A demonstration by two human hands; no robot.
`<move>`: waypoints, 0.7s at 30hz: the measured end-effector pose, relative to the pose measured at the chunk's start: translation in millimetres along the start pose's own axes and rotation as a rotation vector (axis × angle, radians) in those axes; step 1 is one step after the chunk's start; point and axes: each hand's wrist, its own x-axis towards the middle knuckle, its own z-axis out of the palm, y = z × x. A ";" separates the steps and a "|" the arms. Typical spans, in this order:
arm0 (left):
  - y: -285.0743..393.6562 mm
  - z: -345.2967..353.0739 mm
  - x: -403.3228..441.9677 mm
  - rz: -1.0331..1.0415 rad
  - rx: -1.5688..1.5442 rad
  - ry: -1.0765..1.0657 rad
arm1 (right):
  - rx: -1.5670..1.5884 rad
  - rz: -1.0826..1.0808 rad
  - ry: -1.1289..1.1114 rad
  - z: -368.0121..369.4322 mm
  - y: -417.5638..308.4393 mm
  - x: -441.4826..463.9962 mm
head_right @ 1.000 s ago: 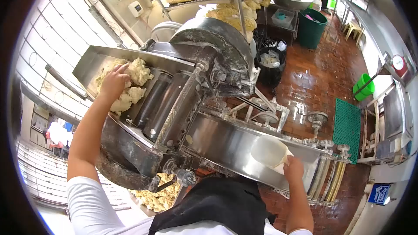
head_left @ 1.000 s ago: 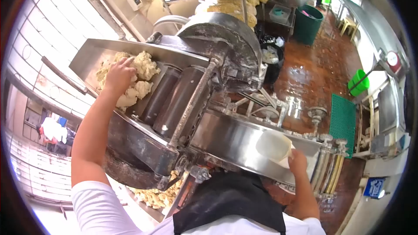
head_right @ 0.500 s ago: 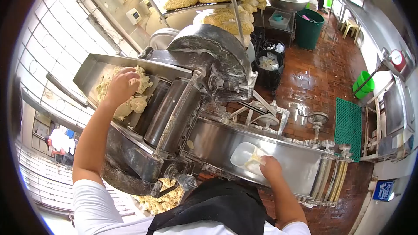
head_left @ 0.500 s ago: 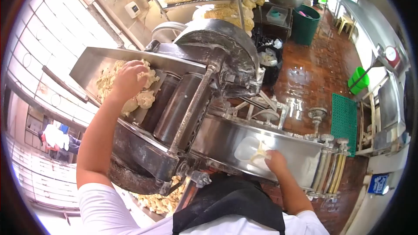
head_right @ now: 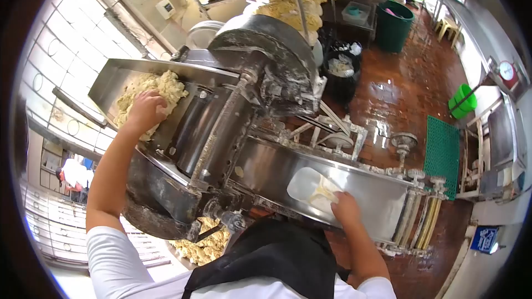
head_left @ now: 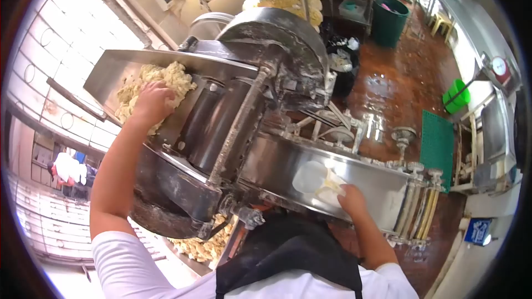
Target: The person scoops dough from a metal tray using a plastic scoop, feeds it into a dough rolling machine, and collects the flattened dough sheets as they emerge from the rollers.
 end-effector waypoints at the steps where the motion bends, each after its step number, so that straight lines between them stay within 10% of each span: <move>1: 5.7 -6.3 -3.4 0.013 -0.047 0.004 | -0.013 -0.007 -0.013 6.6 1.2 2.1; 15: 78.2 -87.4 -140.6 -0.109 -0.893 0.365 | 0.080 -0.183 0.208 45.3 -46.3 23.6; 21: 127.4 -74.1 -202.7 0.310 -1.677 -0.139 | 0.192 -0.127 0.225 35.8 -22.0 -18.3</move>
